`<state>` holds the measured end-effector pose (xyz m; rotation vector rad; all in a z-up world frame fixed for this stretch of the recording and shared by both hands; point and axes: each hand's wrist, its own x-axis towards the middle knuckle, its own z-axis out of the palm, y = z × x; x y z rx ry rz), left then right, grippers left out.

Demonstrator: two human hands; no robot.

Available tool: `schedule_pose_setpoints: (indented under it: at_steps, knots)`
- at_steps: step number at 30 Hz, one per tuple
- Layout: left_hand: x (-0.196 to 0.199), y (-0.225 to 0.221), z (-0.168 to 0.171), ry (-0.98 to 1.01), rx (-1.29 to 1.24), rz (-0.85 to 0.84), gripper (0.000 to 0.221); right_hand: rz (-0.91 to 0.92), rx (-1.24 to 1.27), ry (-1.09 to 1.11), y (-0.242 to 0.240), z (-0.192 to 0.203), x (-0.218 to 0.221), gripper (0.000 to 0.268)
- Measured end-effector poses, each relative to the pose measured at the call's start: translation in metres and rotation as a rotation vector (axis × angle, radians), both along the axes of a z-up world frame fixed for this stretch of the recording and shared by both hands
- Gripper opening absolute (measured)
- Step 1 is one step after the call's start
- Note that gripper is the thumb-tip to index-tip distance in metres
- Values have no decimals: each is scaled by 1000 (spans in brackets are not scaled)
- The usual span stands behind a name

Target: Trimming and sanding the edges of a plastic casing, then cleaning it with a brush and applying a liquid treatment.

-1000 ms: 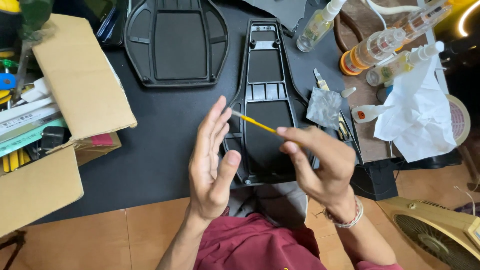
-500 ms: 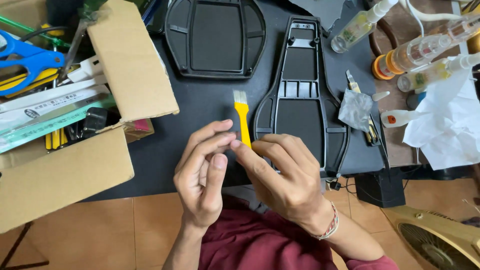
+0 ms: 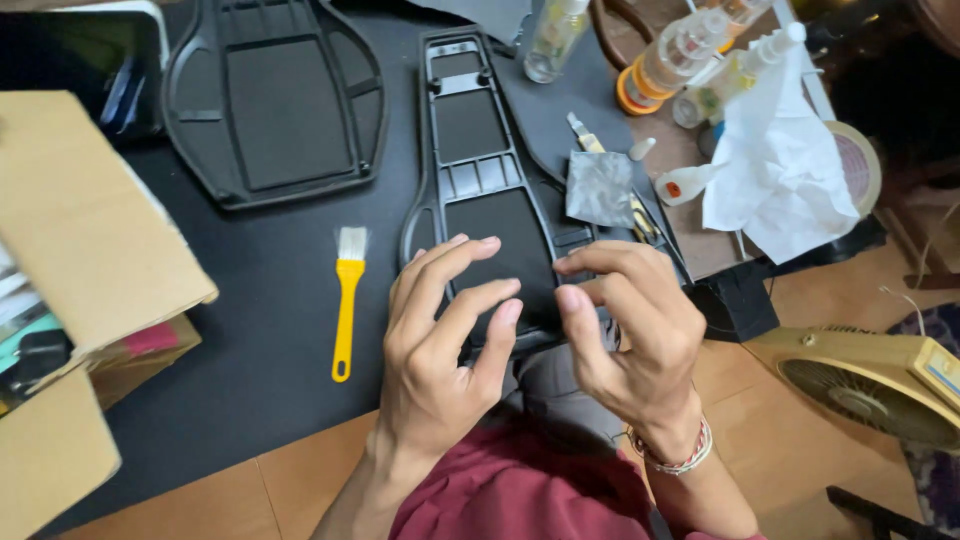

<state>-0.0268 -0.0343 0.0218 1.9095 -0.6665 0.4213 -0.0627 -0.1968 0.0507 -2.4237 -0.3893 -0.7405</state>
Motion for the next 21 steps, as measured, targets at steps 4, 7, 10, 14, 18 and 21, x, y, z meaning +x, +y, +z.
schedule_pose_setpoints:
  at_steps: [4, 7, 10, 14, 18, 21]
  knots:
    - [10, -28, -4, -3, 64, -94, 9, -241, 126, 66, -44, -25, -13, 8]
    - [18, -47, -9, -3, 200, -97, 4, -361, 153, 152, -67, -41, -14, 14]
    - [24, -58, -14, 0, 391, -74, 17, -363, 100, 171, -80, -49, -8, 15]
    - [35, -60, -8, 24, 480, -158, 23, -250, -20, 81, -89, -61, 4, 27]
    - [39, -63, -4, 53, 475, -247, 24, -236, -75, 99, -95, -72, 10, 25]
    - [36, -61, -2, 70, 470, -280, 25, -194, 25, 95, -93, -65, 10, 24]
